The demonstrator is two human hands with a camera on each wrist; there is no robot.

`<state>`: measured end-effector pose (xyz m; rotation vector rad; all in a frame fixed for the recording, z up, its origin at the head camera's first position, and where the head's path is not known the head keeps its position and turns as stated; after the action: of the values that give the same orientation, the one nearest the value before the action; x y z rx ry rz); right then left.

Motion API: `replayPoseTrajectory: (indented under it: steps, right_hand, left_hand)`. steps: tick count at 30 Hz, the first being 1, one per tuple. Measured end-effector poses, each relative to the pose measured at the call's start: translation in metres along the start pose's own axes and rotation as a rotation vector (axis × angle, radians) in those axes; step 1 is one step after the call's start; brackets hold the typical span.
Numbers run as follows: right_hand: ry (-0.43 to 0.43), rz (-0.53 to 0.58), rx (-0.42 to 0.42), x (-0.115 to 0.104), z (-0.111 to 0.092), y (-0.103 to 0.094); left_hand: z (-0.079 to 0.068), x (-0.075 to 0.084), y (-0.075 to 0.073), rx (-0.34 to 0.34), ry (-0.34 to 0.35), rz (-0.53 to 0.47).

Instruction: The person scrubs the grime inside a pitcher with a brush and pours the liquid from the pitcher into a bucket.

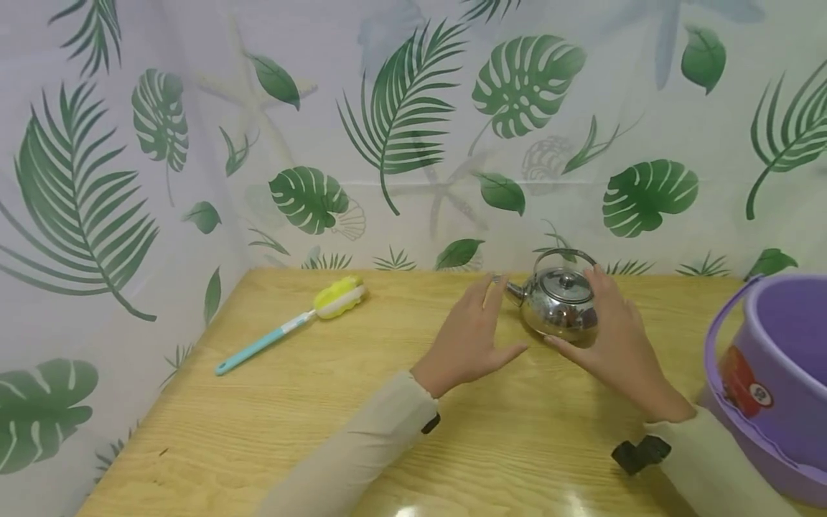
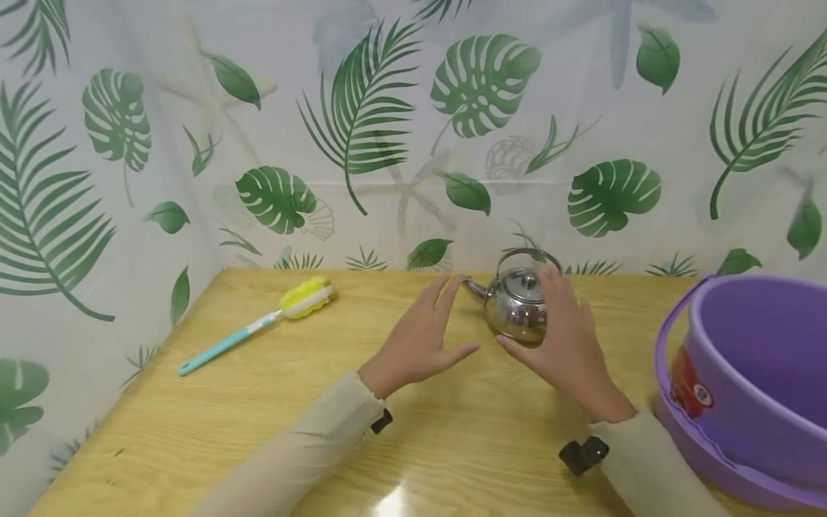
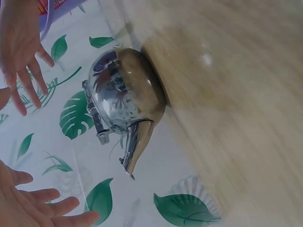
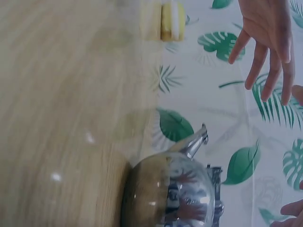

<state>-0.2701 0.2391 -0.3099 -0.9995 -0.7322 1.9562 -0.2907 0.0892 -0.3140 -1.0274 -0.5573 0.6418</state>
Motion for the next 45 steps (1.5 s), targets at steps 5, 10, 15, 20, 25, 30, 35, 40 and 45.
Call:
replayPoseTrajectory:
  steps: [5,10,15,20,25,30,35,40,45]
  right_hand:
    - [0.068,0.079,0.005,0.024,0.014,0.004]
    - [0.137,0.122,-0.022,0.046,0.022,0.012]
    - [0.192,0.149,-0.038,0.064,0.028,0.021]
    - [0.257,0.186,-0.043,0.082,0.033,0.026]
    - [0.315,0.211,-0.091,0.093,0.034,0.032]
    - [0.390,0.240,-0.184,0.103,0.032,0.047]
    - [0.444,0.257,-0.277,0.113,0.032,0.060]
    - [0.467,0.319,-0.328,0.119,0.032,0.068]
    - [0.467,0.356,-0.338,0.121,0.031,0.069]
  left_hand:
    - [0.026,-0.002,0.019,-0.053,-0.060,-0.039]
    - [0.044,0.000,0.034,-0.096,-0.090,-0.060]
    - [0.058,0.002,0.047,-0.138,-0.124,-0.071]
    - [0.068,0.003,0.064,-0.162,-0.157,-0.070]
    - [0.073,0.002,0.078,-0.199,-0.191,-0.089]
    - [0.077,-0.001,0.090,-0.229,-0.228,-0.113]
    - [0.084,-0.002,0.101,-0.244,-0.243,-0.125]
    - [0.089,-0.001,0.107,-0.240,-0.251,-0.124]
    - [0.092,0.001,0.111,-0.250,-0.253,-0.126]
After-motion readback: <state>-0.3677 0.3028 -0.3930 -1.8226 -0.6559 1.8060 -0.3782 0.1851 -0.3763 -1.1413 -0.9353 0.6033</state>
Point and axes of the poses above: each hand's wrist, its own z-axis towards the middle knuckle, its own y-axis out of the palm, x = y × z, the point moved 10 cm from there along z, towards the middle knuckle
